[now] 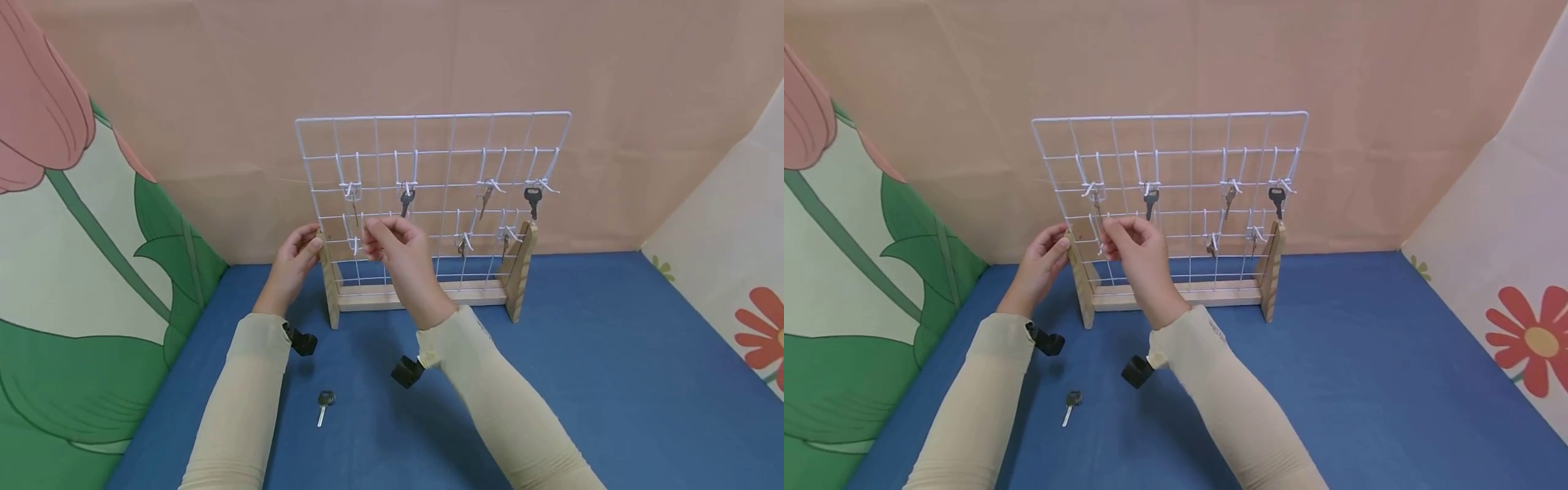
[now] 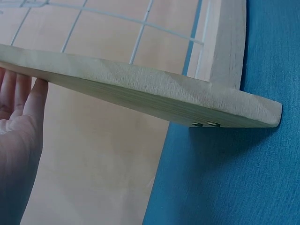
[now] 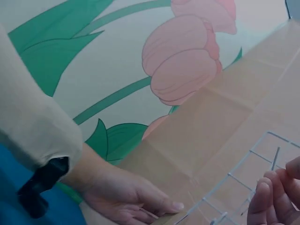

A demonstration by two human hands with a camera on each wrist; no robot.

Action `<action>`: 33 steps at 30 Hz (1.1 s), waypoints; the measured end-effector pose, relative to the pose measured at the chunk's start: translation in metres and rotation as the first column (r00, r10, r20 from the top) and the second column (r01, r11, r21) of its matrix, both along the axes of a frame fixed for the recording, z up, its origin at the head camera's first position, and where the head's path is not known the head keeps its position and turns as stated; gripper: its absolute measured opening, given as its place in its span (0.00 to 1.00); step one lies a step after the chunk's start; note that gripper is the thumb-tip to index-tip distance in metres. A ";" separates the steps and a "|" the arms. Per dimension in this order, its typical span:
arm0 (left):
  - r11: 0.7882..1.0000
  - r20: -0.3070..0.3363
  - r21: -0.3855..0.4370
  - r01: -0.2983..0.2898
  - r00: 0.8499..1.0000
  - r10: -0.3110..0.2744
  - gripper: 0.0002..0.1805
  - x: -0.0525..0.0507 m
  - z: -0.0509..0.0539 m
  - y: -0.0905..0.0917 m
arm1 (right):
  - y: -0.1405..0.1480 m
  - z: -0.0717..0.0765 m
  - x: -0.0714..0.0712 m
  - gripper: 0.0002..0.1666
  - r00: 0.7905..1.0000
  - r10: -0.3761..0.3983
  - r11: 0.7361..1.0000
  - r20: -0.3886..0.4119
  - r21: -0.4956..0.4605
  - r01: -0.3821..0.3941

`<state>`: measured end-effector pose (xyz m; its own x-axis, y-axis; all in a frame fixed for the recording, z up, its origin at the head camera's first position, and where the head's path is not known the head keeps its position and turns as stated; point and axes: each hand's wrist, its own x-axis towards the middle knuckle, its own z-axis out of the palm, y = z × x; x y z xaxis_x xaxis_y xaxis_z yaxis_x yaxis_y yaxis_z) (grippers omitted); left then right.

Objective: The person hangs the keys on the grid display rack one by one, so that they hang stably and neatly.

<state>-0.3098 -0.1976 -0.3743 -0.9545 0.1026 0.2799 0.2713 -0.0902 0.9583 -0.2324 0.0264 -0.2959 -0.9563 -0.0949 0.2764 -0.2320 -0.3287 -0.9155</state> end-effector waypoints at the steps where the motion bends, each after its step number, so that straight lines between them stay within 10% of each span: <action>1: 1.000 0.003 -0.003 -0.001 1.000 0.001 0.22 0.000 0.000 0.000 | 0.003 -0.005 0.004 0.13 1.000 0.022 1.000 0.000 0.007 -0.022; 7: 1.000 0.014 0.014 -0.003 1.000 0.003 0.21 0.001 0.003 0.001 | 0.011 -0.039 0.020 0.12 0.979 0.199 0.951 0.046 0.231 -0.204; 15: 1.000 0.008 0.018 -0.013 1.000 0.013 0.20 0.001 0.004 0.000 | 0.003 -0.096 0.031 0.11 0.889 0.432 0.701 0.153 0.564 -0.437; 19: 1.000 0.021 0.019 -0.010 1.000 0.010 0.20 0.001 0.001 0.003 | -0.004 -0.121 0.035 0.07 0.872 0.449 0.620 0.192 0.636 -0.459; 27: 1.000 0.015 0.016 -0.010 1.000 0.010 0.20 0.001 0.001 0.002 | -0.023 -0.138 0.044 0.08 0.885 0.382 0.513 0.265 0.736 -0.442; 33: 1.000 0.014 0.000 -0.023 1.000 0.023 0.21 0.001 0.000 0.002 | -0.029 -0.140 0.049 0.13 0.902 0.345 0.496 0.260 0.766 -0.410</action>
